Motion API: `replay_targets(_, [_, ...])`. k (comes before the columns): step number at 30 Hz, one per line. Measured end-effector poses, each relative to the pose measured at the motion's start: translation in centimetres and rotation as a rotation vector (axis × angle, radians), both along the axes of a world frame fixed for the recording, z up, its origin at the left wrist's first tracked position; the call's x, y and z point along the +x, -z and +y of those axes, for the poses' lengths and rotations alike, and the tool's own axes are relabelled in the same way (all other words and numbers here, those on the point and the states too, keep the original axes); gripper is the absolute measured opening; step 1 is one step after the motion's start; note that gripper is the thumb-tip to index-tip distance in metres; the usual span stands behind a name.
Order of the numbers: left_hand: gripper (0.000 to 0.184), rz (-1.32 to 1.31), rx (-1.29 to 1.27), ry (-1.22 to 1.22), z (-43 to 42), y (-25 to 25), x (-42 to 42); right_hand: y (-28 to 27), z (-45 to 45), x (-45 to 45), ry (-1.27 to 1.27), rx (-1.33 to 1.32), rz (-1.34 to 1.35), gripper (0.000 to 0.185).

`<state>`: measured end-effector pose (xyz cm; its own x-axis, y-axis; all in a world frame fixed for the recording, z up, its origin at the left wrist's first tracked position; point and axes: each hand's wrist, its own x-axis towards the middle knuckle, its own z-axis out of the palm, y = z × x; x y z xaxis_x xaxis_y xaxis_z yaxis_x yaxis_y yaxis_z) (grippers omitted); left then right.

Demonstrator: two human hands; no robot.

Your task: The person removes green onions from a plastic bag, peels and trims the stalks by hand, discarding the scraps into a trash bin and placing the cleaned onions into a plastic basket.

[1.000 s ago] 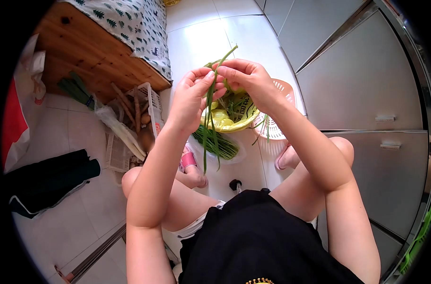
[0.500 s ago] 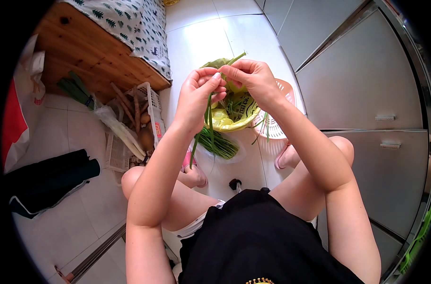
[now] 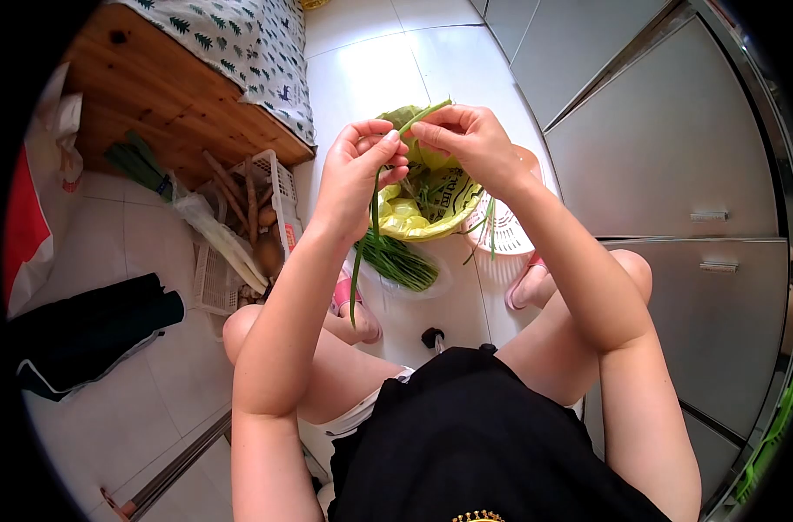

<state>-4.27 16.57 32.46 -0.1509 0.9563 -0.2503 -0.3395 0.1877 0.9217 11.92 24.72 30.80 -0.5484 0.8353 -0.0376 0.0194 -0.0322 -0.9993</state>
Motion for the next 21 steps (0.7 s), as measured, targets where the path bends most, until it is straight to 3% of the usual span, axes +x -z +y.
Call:
replay_targets(8, [0.023, 0.005, -0.035, -0.026, 0.0, -0.3, -0.1, -0.5, 0.3, 0.3, -0.071, 0.053, 0.031, 0.022])
replay_targets(14, [0.022, -0.009, -0.061, -0.059, 0.1, -0.5, -0.3, 0.0, 1.0, 0.9, 0.011, 0.301, -0.093, 0.018])
replay_targets(21, [0.022, 0.000, -0.069, -0.072, 0.1, -0.8, -0.5, -0.3, 1.4, 1.6, 0.059, 0.245, -0.100, 0.022])
